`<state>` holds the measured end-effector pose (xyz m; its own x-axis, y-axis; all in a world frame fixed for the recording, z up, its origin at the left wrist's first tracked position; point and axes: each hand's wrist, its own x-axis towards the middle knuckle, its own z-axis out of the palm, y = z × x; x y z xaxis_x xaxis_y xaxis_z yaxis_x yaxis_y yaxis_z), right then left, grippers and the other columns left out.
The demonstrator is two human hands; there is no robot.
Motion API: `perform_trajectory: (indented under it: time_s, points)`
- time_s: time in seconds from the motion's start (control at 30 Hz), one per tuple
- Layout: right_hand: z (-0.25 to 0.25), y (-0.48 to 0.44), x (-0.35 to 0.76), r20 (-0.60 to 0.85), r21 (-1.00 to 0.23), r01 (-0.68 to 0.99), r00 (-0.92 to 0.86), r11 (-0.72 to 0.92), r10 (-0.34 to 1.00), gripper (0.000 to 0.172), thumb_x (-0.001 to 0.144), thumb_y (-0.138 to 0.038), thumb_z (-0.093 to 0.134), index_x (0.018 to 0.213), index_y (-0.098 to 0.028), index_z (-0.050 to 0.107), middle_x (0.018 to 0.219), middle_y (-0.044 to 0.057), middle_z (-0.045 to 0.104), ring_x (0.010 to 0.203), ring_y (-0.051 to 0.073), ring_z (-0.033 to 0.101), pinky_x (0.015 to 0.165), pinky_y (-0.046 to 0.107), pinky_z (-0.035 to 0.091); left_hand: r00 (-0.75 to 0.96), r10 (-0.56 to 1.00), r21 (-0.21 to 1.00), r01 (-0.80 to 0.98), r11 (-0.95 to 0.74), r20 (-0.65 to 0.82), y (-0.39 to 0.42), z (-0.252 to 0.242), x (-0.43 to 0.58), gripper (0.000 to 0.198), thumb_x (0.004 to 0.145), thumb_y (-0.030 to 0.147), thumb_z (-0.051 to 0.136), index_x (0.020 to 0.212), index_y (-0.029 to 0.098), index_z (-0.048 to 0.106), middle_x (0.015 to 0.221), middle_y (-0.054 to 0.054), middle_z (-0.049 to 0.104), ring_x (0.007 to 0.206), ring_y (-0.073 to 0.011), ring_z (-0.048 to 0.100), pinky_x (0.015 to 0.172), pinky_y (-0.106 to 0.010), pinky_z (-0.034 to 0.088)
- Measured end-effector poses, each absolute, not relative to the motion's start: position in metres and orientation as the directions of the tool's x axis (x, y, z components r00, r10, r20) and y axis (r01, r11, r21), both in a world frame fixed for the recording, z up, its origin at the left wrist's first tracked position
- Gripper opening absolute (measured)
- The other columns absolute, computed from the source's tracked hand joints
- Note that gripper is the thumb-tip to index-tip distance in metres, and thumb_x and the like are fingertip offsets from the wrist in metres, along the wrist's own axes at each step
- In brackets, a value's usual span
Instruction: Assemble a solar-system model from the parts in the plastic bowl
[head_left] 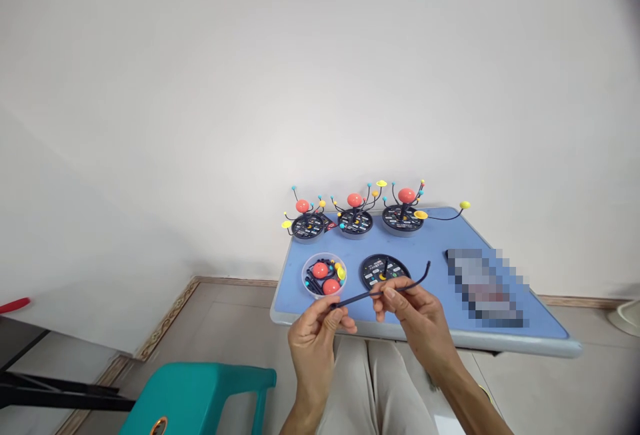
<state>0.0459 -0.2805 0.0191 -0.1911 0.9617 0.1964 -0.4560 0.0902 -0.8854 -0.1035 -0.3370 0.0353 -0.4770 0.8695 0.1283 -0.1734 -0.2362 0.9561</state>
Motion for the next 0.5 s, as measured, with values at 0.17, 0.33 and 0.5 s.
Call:
perform_trajectory:
  time_s: [0.17, 0.33, 0.5]
  points:
    - [0.0206, -0.2809, 0.0464, 0.184, -0.879, -0.469, -0.166, 0.087, 0.969, 0.016, 0.082, -0.035, 0.071, 0.079, -0.019, 0.069, 0.08, 0.005, 0.068, 0.063, 0.016, 0.062, 0.058, 0.03, 0.051, -0.459, 0.882, 0.959, -0.183, -0.216, 0.111, -0.3358, 0.036, -0.1018, 0.028, 0.07, 0.038, 0.077, 0.084, 0.015, 0.073, 0.059, -0.003, 0.071, 0.052, -0.0184, 0.068, 0.053, -0.03, 0.06]
    - [0.025, -0.2822, 0.0484, 0.189, -0.883, -0.462, -0.178, 0.087, 0.966, 0.017, 0.084, -0.036, 0.069, 0.081, -0.019, 0.069, 0.073, 0.004, 0.067, 0.06, 0.017, 0.061, 0.059, 0.031, 0.051, -0.444, 0.892, 0.965, -0.187, -0.183, 0.083, -0.3335, 0.0386, -0.1024, 0.031, 0.066, 0.039, 0.079, 0.083, 0.014, 0.074, 0.057, -0.003, 0.07, 0.051, -0.0188, 0.068, 0.053, -0.03, 0.059]
    - [0.028, -0.285, 0.0491, 0.197, -0.891, -0.442, -0.172, 0.103, 0.965, 0.018, 0.085, -0.037, 0.066, 0.083, -0.018, 0.068, 0.076, 0.005, 0.069, 0.06, 0.017, 0.062, 0.062, 0.033, 0.052, -0.458, 0.888, 0.959, -0.236, -0.155, 0.031, -0.3318, 0.0377, -0.1038, 0.033, 0.065, 0.039, 0.08, 0.085, 0.014, 0.074, 0.063, -0.004, 0.072, 0.052, -0.0182, 0.067, 0.052, -0.031, 0.059]
